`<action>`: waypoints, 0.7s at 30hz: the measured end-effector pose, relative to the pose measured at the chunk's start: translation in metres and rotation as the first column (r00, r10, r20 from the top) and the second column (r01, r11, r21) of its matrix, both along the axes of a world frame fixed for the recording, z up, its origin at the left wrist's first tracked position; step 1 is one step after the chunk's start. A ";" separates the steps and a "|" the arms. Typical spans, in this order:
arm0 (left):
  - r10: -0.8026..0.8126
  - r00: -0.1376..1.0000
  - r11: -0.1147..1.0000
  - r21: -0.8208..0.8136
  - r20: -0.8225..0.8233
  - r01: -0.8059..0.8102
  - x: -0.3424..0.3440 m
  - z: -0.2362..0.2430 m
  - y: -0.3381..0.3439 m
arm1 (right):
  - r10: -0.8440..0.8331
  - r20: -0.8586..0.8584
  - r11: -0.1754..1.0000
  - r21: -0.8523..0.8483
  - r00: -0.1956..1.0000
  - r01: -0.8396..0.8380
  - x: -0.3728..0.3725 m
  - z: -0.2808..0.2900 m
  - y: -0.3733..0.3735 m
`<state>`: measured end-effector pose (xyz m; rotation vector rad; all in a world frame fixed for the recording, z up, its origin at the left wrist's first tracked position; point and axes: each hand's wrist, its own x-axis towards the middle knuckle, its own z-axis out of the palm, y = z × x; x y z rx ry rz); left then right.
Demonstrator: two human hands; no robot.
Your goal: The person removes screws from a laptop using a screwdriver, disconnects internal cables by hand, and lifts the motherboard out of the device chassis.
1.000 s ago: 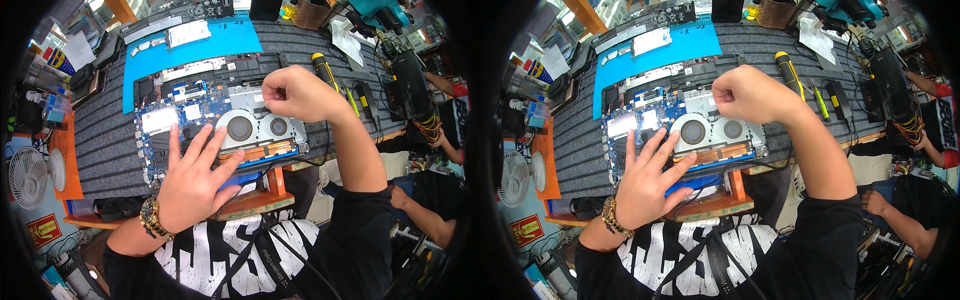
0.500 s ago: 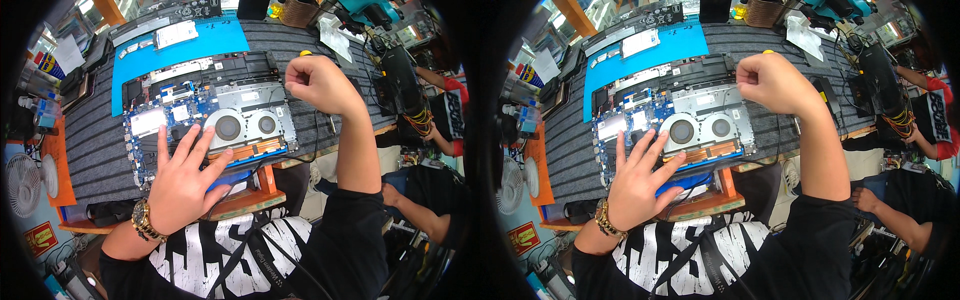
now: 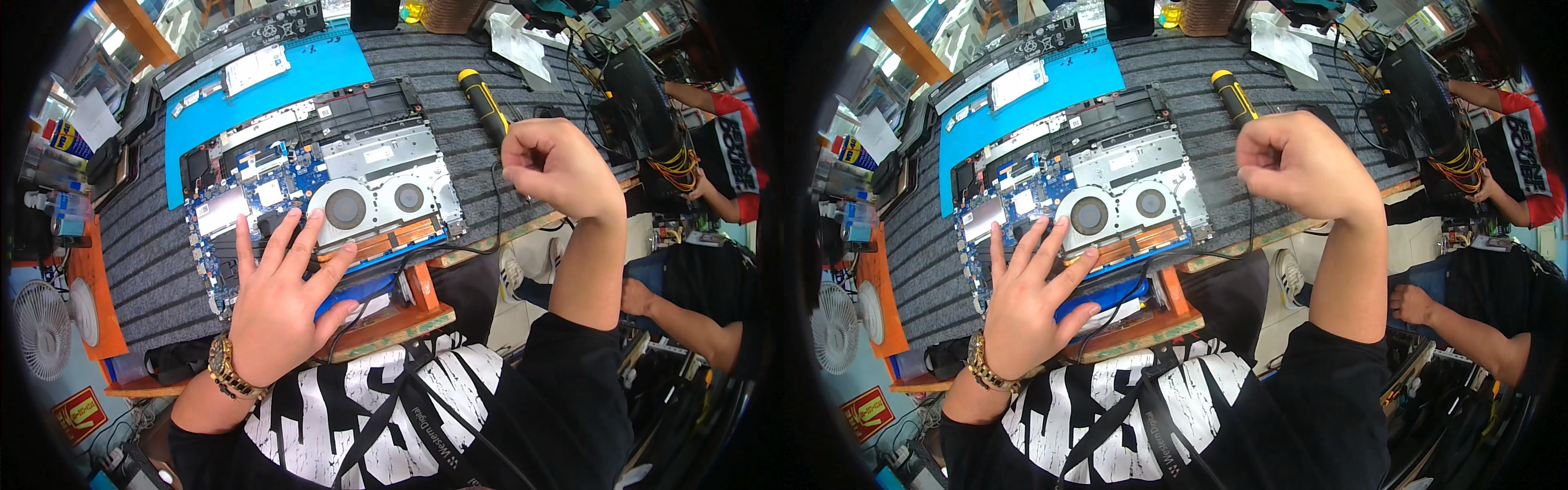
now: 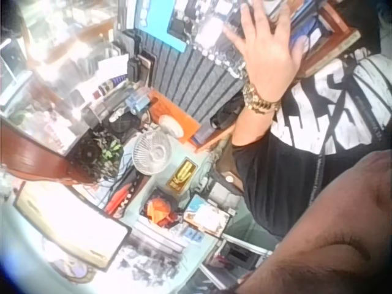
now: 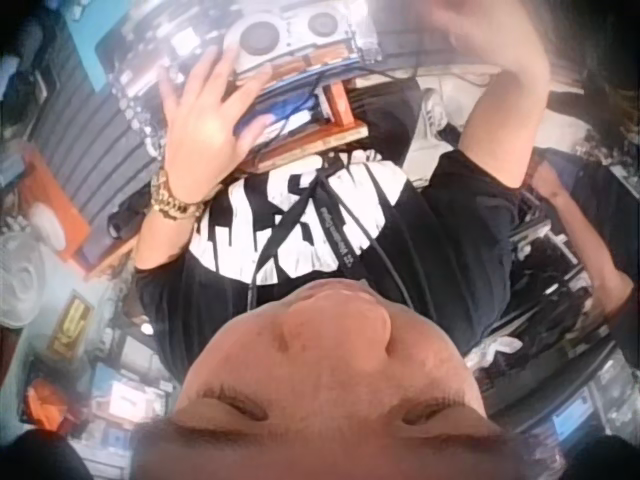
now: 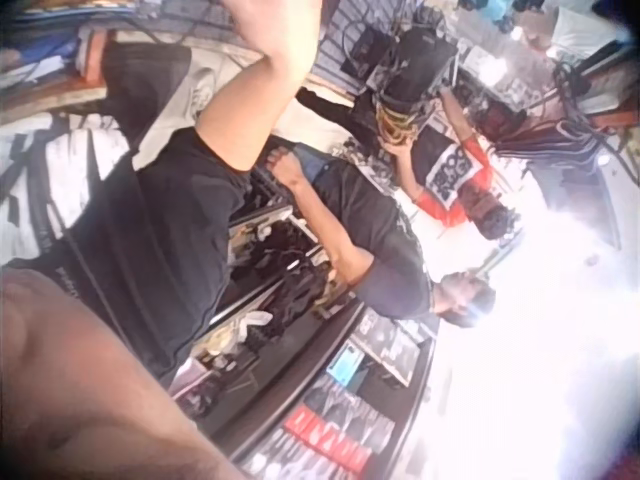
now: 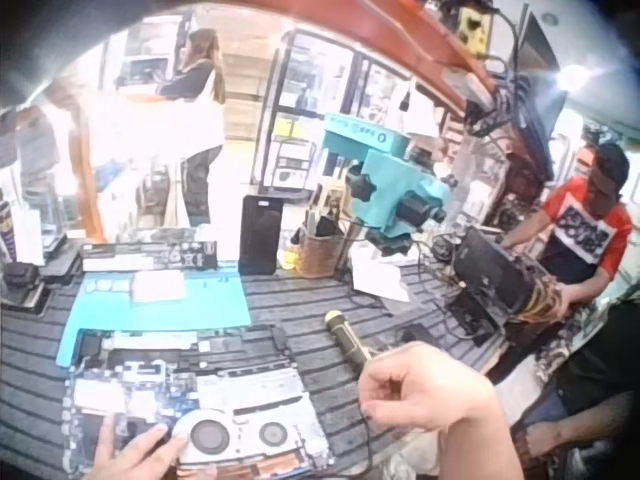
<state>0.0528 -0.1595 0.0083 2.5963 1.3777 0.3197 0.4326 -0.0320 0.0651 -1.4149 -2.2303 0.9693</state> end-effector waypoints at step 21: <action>0.014 0.999 1.000 -0.002 -0.036 -0.014 0.002 0.000 -0.001 | 0.169 -0.207 0.985 0.076 0.964 -0.156 0.002 0.005 -0.050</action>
